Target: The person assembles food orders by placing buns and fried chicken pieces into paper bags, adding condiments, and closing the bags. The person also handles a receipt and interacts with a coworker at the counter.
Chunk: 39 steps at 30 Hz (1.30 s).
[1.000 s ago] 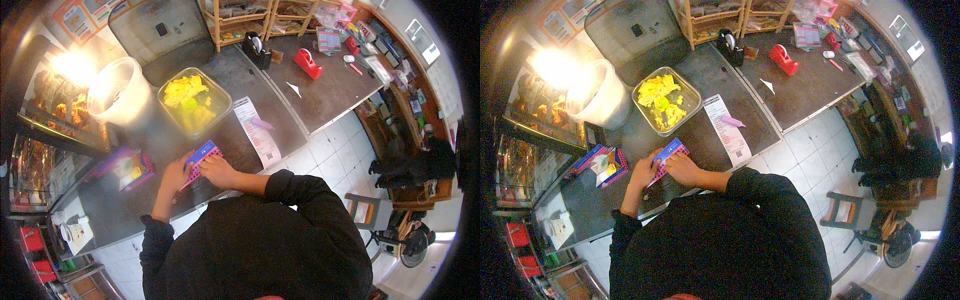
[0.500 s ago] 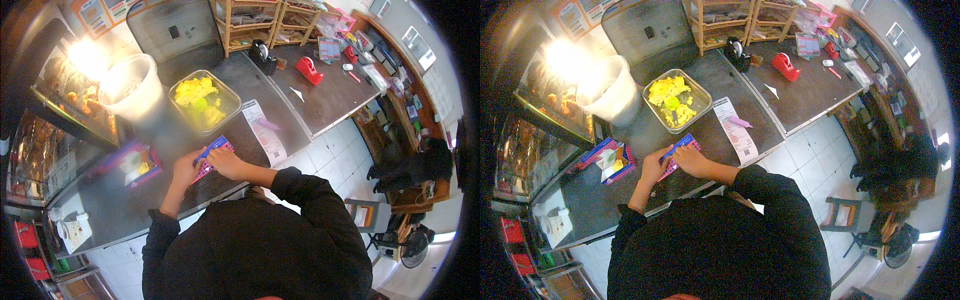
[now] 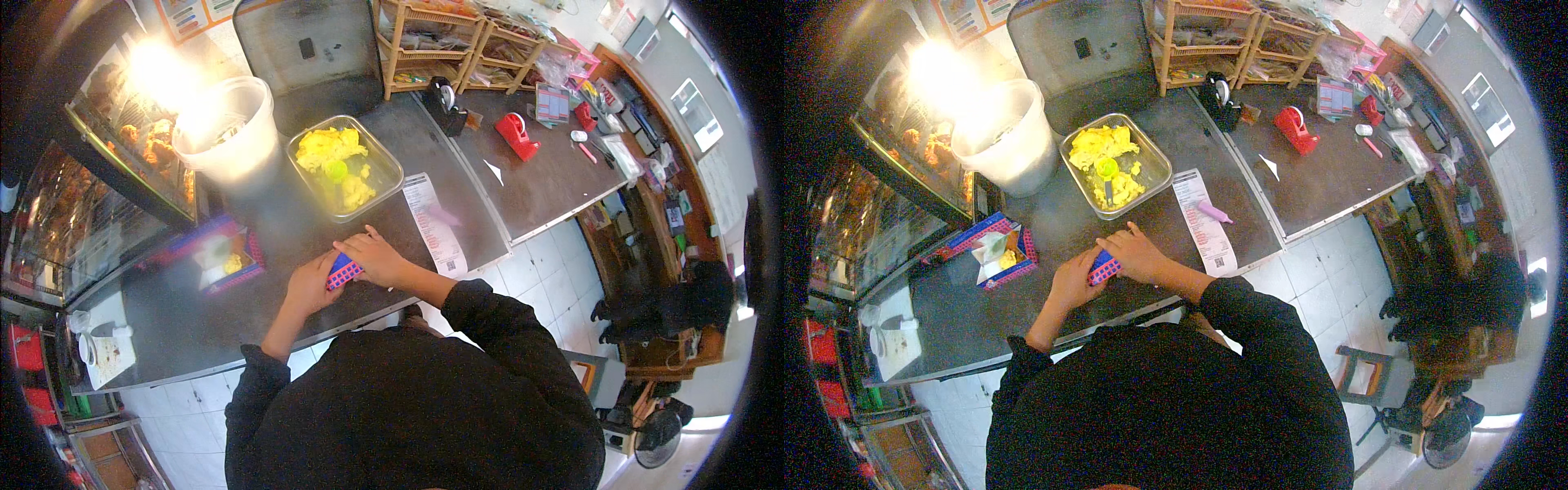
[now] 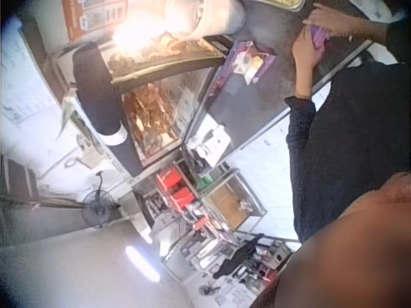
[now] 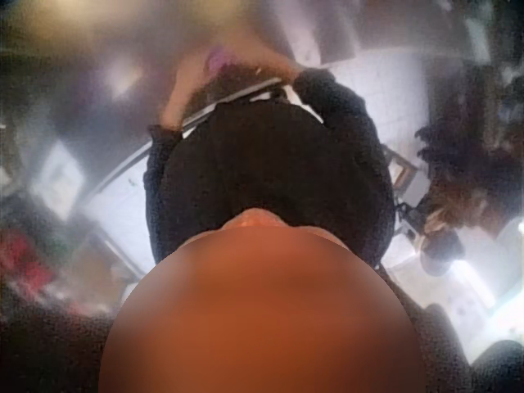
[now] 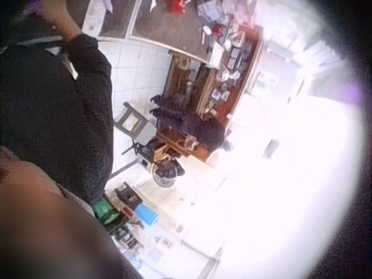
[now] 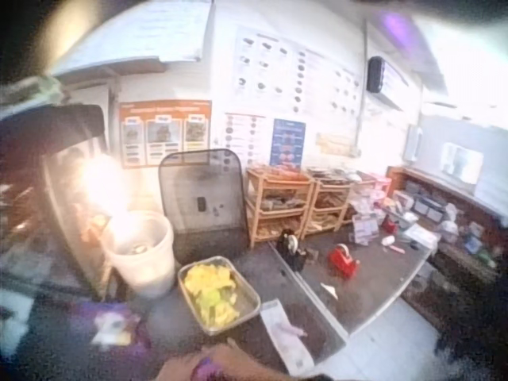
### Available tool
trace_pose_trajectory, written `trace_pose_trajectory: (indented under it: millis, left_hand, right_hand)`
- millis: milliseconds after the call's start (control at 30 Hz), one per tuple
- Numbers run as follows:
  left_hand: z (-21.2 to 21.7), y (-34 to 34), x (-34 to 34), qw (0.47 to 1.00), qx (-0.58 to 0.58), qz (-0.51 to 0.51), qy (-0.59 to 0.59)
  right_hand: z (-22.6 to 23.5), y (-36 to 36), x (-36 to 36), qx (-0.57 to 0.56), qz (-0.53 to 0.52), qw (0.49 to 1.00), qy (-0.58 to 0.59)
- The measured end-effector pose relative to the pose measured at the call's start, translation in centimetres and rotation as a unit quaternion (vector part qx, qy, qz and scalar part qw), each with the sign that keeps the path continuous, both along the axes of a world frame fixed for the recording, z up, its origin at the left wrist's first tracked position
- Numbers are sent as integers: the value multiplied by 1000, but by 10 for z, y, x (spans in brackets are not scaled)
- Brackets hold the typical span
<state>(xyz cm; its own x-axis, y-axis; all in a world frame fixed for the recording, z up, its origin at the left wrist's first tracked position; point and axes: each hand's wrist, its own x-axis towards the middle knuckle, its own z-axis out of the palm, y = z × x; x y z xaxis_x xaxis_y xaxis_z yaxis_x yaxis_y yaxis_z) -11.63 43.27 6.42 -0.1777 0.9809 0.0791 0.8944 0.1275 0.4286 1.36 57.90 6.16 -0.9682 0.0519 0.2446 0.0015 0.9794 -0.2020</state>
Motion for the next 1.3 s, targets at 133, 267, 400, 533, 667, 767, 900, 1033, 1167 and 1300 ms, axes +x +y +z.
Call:
trace_pose_trajectory:
  millis: [133, 267, 400, 533, 667, 767, 900, 1033, 1167, 1300]
  left_hand:
    - [5, -1, 6, 997, -49, 61, -15]
    - [13, 6, 18, 996, -10, 86, -29]
    - [52, 59, 49, 980, 187, 45, 45]
    - [88, 79, 75, 946, 296, 129, -15]
    - [23, 41, 45, 879, 323, 322, -134]
    - [-25, 0, 12, 867, 232, 439, -40]
    - [-68, -38, -40, 840, 110, 492, 200]
    - [-77, -34, -55, 852, 21, 493, 176]
    - [-77, -10, -46, 836, -4, 501, 224]
    - [-86, -18, -66, 818, 49, 513, 255]
  right_hand:
    - [-2, 14, -8, -80, 76, 993, 43]
    - [11, 33, -6, -70, 106, 990, 54]
    - [42, 98, 38, -85, 50, 988, 122]
    - [72, 188, 117, -65, -153, 979, 116]
    - [37, 276, 214, -9, -313, 935, 167]
    - [-4, 309, 282, 68, -363, 909, 193]
    - [-55, 316, 347, 131, -423, 890, 109]
    - [-67, 315, 363, 45, -423, 900, 91]
    - [-71, 311, 365, 64, -438, 888, 123]
    - [-69, 307, 355, 41, -454, 874, 170]
